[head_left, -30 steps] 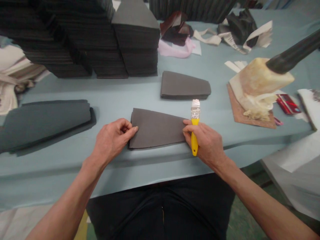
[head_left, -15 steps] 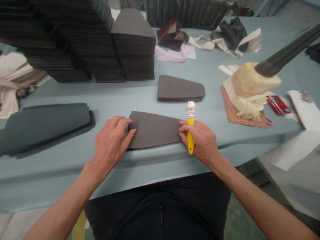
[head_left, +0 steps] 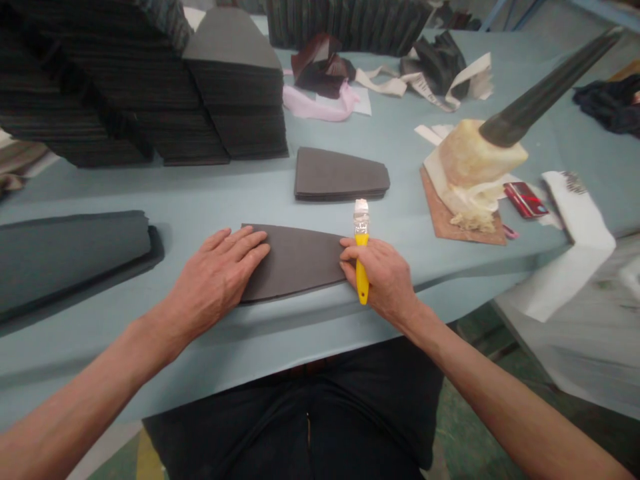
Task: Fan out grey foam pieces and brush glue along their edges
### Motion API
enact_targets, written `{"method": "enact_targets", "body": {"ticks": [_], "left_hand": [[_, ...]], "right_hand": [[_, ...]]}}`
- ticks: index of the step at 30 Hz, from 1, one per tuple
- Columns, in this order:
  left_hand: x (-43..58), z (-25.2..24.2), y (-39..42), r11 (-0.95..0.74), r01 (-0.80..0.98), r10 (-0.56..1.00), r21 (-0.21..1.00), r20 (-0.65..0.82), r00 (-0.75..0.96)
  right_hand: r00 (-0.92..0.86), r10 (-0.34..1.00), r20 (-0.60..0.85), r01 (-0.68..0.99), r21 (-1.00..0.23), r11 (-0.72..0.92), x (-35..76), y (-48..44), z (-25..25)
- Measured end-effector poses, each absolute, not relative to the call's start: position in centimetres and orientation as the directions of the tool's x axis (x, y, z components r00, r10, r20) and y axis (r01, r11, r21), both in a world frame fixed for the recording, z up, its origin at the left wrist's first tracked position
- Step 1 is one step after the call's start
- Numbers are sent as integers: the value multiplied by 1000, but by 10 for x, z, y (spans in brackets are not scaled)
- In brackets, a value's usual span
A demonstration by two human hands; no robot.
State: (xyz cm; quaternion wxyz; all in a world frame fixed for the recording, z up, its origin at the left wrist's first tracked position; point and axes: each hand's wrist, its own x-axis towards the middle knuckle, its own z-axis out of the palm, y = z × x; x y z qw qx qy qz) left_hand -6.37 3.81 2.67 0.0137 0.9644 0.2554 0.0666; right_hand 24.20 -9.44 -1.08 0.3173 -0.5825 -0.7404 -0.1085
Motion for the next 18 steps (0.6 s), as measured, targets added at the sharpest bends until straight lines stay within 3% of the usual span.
{"method": "enact_targets", "body": {"ticks": [10,18], "left_hand": [[-62,29,49,-892,449,452,55,82,888],[-54,28,41,-926,365,338,-98,216,916]], "right_hand": [[-149,807,572,943,-163,290,241,-95,-8],[-182,798,575,947,-117,300,243,-94,-7]]}}
